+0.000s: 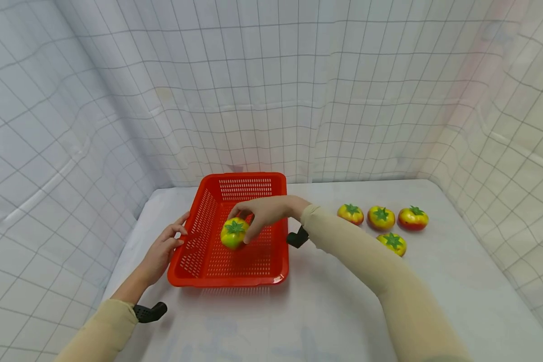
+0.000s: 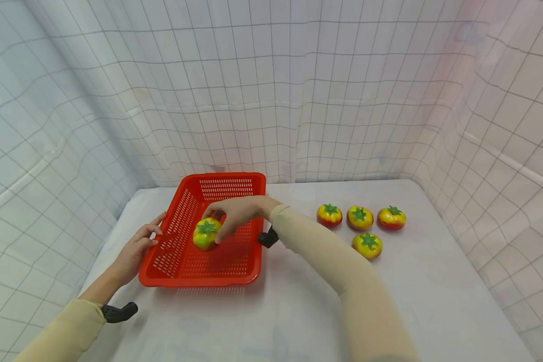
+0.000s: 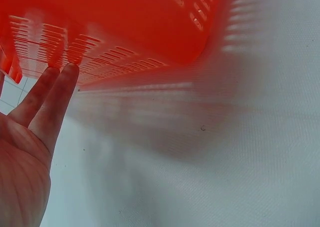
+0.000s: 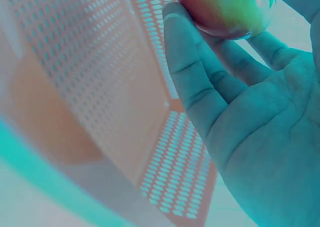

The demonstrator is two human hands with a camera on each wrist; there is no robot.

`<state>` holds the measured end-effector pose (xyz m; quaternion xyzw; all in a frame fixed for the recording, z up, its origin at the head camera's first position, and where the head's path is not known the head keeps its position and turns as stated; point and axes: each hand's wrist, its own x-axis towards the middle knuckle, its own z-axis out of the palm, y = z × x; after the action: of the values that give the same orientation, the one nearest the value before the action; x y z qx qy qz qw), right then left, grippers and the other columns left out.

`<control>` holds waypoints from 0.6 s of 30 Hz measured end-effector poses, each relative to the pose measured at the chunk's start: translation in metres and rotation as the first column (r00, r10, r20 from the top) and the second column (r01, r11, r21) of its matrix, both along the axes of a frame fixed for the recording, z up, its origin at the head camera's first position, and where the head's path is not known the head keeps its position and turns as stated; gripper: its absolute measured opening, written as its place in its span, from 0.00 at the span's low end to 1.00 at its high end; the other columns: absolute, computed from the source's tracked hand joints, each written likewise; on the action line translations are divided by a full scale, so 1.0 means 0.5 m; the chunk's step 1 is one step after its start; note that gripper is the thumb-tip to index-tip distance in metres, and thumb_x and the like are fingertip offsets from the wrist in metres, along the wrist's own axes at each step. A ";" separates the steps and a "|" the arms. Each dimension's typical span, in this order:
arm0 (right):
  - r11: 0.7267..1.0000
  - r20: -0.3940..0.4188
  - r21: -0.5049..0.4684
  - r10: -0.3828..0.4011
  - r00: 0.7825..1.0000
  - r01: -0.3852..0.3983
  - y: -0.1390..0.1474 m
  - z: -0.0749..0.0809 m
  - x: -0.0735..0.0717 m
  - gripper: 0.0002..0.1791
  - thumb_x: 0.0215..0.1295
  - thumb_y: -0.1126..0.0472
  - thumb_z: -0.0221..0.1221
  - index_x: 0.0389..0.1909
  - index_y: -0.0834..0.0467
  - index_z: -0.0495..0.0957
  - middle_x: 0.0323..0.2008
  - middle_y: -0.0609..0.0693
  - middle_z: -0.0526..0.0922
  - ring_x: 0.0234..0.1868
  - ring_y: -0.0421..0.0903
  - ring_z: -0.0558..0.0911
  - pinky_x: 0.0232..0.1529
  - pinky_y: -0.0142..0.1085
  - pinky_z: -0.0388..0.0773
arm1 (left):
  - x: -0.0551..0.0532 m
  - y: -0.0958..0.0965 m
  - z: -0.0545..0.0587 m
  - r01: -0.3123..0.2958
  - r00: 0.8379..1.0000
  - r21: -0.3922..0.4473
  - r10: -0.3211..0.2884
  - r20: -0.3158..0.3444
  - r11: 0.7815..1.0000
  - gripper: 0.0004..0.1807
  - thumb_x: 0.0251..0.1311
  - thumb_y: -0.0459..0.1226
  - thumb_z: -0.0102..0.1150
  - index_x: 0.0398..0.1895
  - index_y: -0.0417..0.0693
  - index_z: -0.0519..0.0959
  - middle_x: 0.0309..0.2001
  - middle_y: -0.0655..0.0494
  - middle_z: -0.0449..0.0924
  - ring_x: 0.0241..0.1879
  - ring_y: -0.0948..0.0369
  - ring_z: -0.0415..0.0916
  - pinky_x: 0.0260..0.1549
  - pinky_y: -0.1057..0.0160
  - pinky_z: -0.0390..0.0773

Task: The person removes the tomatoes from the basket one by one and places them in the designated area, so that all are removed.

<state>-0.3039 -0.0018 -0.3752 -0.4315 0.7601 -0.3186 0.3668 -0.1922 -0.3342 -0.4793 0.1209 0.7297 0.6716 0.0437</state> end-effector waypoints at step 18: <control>0.982 0.003 -0.029 -0.188 0.982 0.188 0.219 0.074 -0.024 0.37 0.57 0.50 0.73 0.67 0.42 0.69 0.63 0.46 0.73 0.66 0.51 0.70 0.58 0.45 0.77 | -0.003 0.000 -0.004 -0.007 1.000 -0.003 0.007 0.010 1.000 0.13 0.72 0.28 0.34 0.49 0.50 0.69 0.83 0.55 0.40 0.70 0.64 0.58 0.50 0.64 0.81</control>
<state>-0.3159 0.1079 -0.3384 -0.3631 0.7928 -0.3627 0.3288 -0.1935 -0.3344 -0.4815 0.1151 0.7310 0.6711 0.0450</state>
